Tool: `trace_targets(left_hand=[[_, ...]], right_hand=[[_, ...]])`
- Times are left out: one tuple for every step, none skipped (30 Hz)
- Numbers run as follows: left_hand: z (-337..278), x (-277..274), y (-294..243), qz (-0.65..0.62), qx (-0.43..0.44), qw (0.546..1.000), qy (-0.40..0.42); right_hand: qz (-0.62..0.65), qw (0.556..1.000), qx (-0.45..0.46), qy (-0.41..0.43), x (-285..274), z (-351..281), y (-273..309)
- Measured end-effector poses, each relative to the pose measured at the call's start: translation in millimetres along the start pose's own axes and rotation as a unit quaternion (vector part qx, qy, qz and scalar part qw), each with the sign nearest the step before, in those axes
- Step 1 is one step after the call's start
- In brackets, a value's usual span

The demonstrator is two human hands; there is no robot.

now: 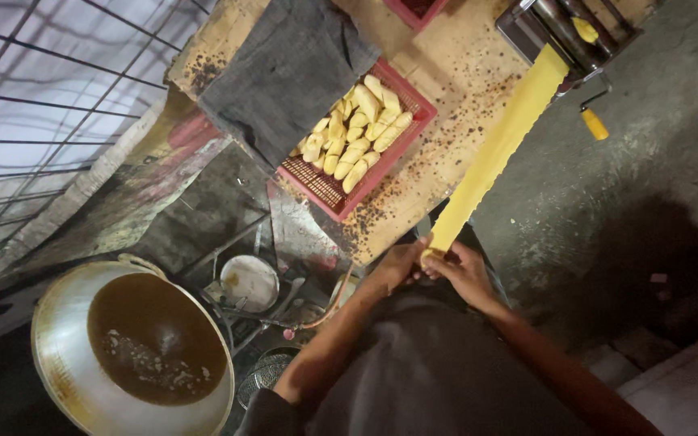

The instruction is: The person repeatedly picks up small yellow dough pieces from a red basket, wraps each one in a thin sheet of dough using a manual rolling machine, and places the wrapped items into a second red basket. The process is continuous and repetitive.

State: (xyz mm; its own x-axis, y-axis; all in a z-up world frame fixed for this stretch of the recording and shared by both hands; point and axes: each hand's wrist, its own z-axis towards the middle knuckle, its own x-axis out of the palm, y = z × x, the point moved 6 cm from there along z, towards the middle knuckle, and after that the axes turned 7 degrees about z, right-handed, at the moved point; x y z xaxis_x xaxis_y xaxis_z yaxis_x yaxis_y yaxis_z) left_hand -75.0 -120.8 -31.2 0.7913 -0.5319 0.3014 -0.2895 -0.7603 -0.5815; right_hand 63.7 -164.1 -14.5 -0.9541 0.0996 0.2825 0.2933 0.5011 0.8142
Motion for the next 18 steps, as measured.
trace_targets(left_hand=[[2.8,4.9,-6.3,-0.043,0.05,0.998,0.006],[5.2,7.7,-4.9,-0.115,0.034,0.993,-0.007],[5.8,11.0,-3.5,-0.186,0.018,0.982,-0.022],[5.7,13.2,-2.5,-0.256,0.002,0.966,-0.037],[6.6,13.8,-8.9,-0.244,0.033,0.968,-0.04],[7.5,13.2,-15.9,-0.233,0.064,0.97,-0.043],[7.1,12.0,-22.0,-0.223,0.094,0.969,-0.048],[8.1,13.8,-23.2,-0.232,0.074,0.97,-0.023],[10.3,11.5,-26.1,-0.241,0.058,0.969,0.003],[13.2,9.0,-29.3,-0.249,0.041,0.967,0.028],[18.2,4.5,-32.6,-0.206,0.041,0.978,0.014],[23.8,-0.2,-35.9,-0.162,0.041,0.986,0.0],[28.3,-4.8,-38.3,-0.115,0.04,0.992,-0.014],[33.3,-8.1,-38.9,-0.109,0.028,0.993,-0.033],[39.4,-9.6,-40.5,-0.104,0.016,0.993,-0.052],[44.5,-9.7,-41.2,-0.098,0.004,0.993,-0.07],[46.8,-11.1,-36.0,-0.049,-0.048,0.993,-0.097],[46.9,-12.0,-29.8,0.001,-0.101,0.987,-0.123]], right_hand=[[0.025,0.997,0.065,-0.032,-8.2,2.8,-15.3],[0.049,0.988,0.13,-0.063,-15.6,6.0,-32.1],[0.075,0.973,0.195,-0.094,-20.9,7.9,-49.5],[0.156,0.958,0.228,-0.074,-19.0,12.7,-61.9],[0.236,0.935,0.258,-0.055,-17.8,17.4,-70.7],[0.315,0.905,0.285,-0.035,-15.4,20.4,-76.0],[0.276,0.92,0.277,-0.033,-19.7,23.1,-76.5],[0.236,0.933,0.269,-0.032,-22.6,25.9,-74.5],[0.195,0.945,0.259,-0.029,-23.7,31.3,-69.4],[0.158,0.953,0.256,-0.047,-25.7,35.3,-63.7],[0.119,0.957,0.255,-0.065,-27.5,37.5,-57.2],[0.081,0.961,0.252,-0.084,-29.0,39.7,-50.1],[0.113,0.966,0.221,-0.075,-23.5,44.9,-42.0],[0.146,0.969,0.191,-0.065,-18.1,50.8,-34.8],[0.178,0.969,0.16,-0.053,-15.1,57.1,-28.0],[0.001,0.993,0.085,-0.083,-21.4,63.4,-17.0],[-0.178,0.978,0.009,-0.111,-24.4,66.2,-6.6],[-0.349,0.924,-0.067,-0.138,-24.6,66.6,2.3]])
